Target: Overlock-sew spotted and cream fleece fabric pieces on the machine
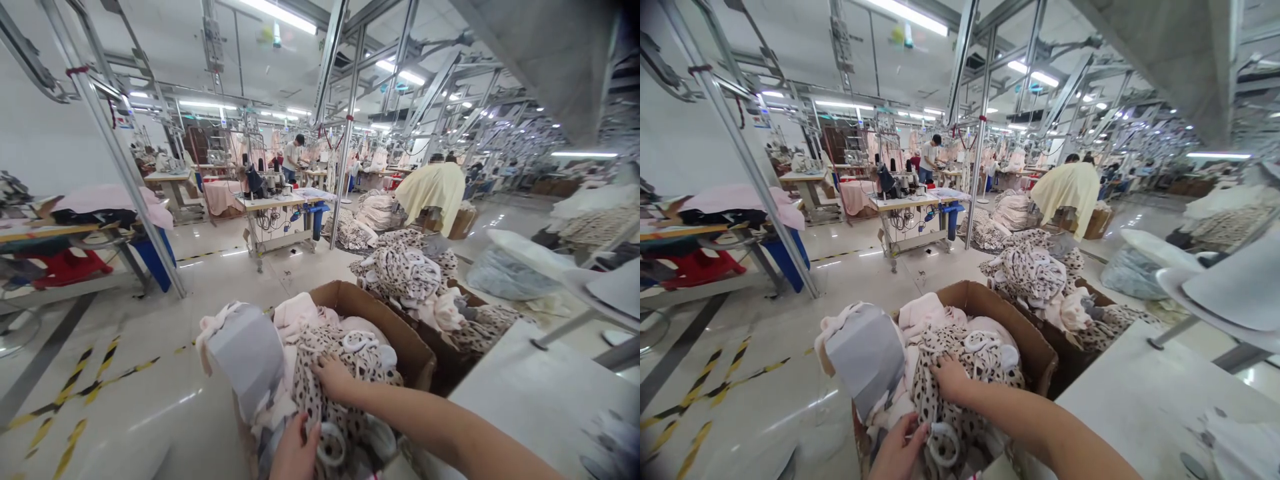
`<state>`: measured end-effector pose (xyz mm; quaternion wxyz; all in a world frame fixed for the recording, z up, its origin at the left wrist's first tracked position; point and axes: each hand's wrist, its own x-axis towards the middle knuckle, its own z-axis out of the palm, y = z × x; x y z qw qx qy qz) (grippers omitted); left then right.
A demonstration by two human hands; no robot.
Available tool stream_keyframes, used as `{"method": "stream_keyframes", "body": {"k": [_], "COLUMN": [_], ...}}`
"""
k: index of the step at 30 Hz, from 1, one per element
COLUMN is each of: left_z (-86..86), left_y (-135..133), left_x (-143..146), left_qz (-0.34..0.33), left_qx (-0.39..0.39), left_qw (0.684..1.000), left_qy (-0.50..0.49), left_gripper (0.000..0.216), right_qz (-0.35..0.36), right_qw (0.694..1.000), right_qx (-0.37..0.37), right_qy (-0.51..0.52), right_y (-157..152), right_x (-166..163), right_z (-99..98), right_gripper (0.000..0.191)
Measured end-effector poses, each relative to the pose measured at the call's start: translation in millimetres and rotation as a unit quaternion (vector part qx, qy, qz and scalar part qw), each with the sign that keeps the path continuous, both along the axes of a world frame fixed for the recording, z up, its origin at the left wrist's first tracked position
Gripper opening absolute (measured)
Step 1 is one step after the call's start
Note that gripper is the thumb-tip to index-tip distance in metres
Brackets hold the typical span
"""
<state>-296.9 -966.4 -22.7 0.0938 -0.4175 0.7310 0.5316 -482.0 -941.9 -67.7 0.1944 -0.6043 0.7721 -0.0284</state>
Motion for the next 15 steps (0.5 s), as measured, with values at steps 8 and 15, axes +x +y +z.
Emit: {"method": "stream_keyframes", "body": {"k": [8,15], "left_z": [1.8,12.5], "left_y": [-1,-2], "left_x": [0,-1], "left_qz": [-0.009,-0.008], "left_qx": [-0.014,0.019], "left_qw": [1.0,1.0], "left_qy": [0.004,-0.017], "left_gripper": [0.048,0.051], "right_qz": [-0.119,-0.273], "right_qw": [0.98,0.913], "right_qx": [-0.079,-0.07], "right_qy": [-0.141,-0.296], "right_y": [-12,-27], "right_x": [0,-18], "right_z": [9.7,52.7], "right_gripper": [0.038,0.032]}}
